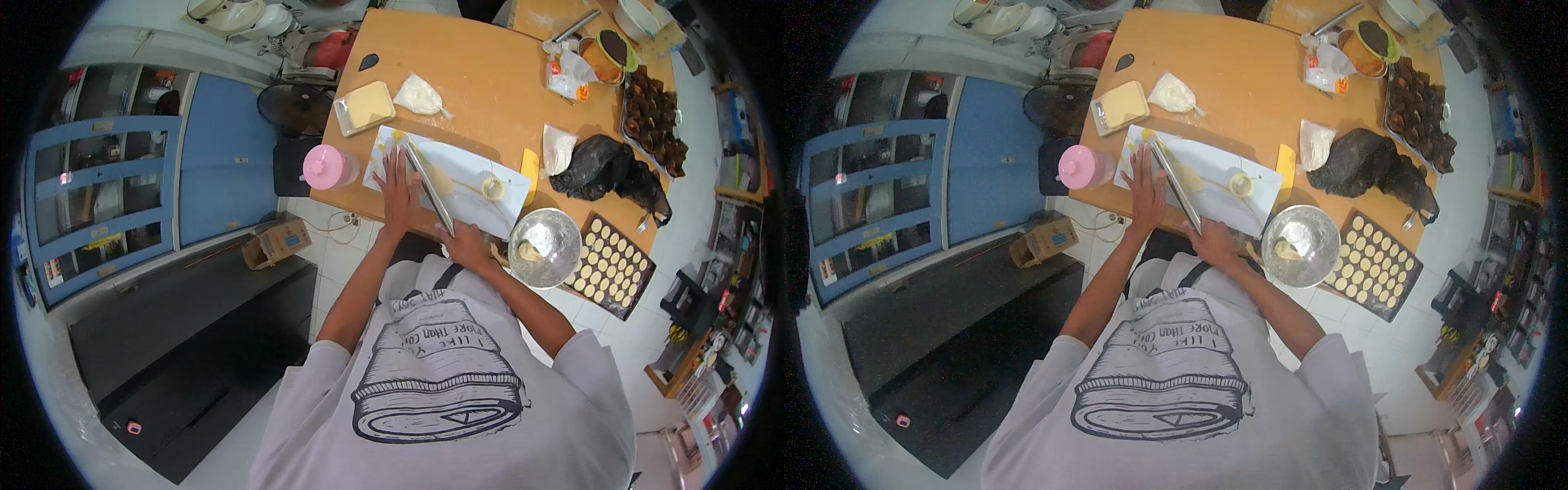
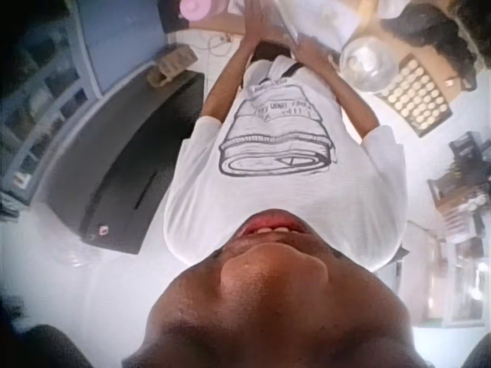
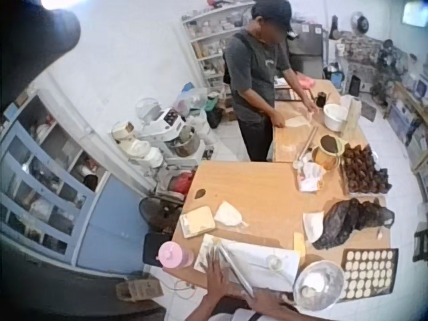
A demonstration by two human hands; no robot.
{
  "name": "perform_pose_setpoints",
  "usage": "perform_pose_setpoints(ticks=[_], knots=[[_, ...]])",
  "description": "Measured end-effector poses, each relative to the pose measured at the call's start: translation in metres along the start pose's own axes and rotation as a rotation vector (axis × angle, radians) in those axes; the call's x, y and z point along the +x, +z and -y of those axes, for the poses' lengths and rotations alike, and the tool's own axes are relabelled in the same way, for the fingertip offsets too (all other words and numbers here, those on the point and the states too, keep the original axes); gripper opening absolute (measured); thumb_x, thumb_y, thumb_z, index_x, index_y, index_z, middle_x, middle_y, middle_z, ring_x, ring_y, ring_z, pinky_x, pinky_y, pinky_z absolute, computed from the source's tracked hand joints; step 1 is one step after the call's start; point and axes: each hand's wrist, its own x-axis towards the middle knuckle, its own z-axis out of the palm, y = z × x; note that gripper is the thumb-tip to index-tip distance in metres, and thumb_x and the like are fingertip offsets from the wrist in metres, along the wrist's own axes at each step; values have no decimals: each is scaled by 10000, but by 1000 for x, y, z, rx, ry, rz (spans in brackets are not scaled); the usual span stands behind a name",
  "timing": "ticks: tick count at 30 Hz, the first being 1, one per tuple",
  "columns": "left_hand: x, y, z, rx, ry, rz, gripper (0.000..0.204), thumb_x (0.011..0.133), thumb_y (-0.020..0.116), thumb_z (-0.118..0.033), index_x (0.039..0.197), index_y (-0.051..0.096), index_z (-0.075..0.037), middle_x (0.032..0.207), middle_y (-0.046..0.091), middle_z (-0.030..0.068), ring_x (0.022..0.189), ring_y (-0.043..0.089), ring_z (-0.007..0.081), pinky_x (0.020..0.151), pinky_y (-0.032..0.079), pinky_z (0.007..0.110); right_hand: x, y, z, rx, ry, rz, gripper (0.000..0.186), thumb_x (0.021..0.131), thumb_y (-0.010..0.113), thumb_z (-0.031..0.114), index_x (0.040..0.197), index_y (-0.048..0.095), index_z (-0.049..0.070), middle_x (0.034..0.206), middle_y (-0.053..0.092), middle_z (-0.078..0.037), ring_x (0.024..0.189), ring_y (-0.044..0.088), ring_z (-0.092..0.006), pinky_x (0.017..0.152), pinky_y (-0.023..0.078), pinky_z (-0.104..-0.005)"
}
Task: The person flattens dough rounds, adds a portion of filling by hand, shapes them into balls, and places them onto a baking tray, occasionally using a metal scraper to assist with the dough.
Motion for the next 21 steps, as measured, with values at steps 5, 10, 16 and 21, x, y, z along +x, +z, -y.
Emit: perform_pose_setpoints(ticks=[5, 10, 16, 21], knots=[[44, 8, -7, 225, 14, 113, 607, 1062, 416, -346, 1585, 293, -63, 1660, 191, 208, 1522, 113, 487, 1146, -37, 728, -3, 16, 2, 234, 121, 33, 383, 969, 634, 319, 848, 623, -44, 578, 624, -210, 481, 643, -357, 550, 542, -479], [60, 38, -14, 401, 213, 135, 612, 1057, 412, -366, 1583, 312, -70, 1679, 154, 184, 1540, 106, 439, 1125, -55, 756, -5, 13, 2, 453, 265, 179, 300, 959, 645, 268, 916, 647, -29, 566, 628, -132, 468, 655, -248, 541, 544, -417], [70, 71, -51, 508, 208, 133, 632, 1059, 369, -406, 1589, 293, -71, 1692, 116, 160, 1555, 98, 386, 1113, -27, 782, -16, 15, -11, 461, 273, 21, 272, 928, 663, 224, 884, 648, -44, 567, 637, -130, 498, 670, -241, 523, 536, -386], [77, 92, -53, 506, 192, 123, 620, 1051, 410, -374, 1580, 306, -65, 1689, 123, 165, 1554, 111, 380, 1150, 9, 744, -16, 34, -41, 93, -144, -339, 278, 949, 663, 220, 924, 585, -46, 629, 580, -77, 458, 568, -176, 429, 452, -342]])
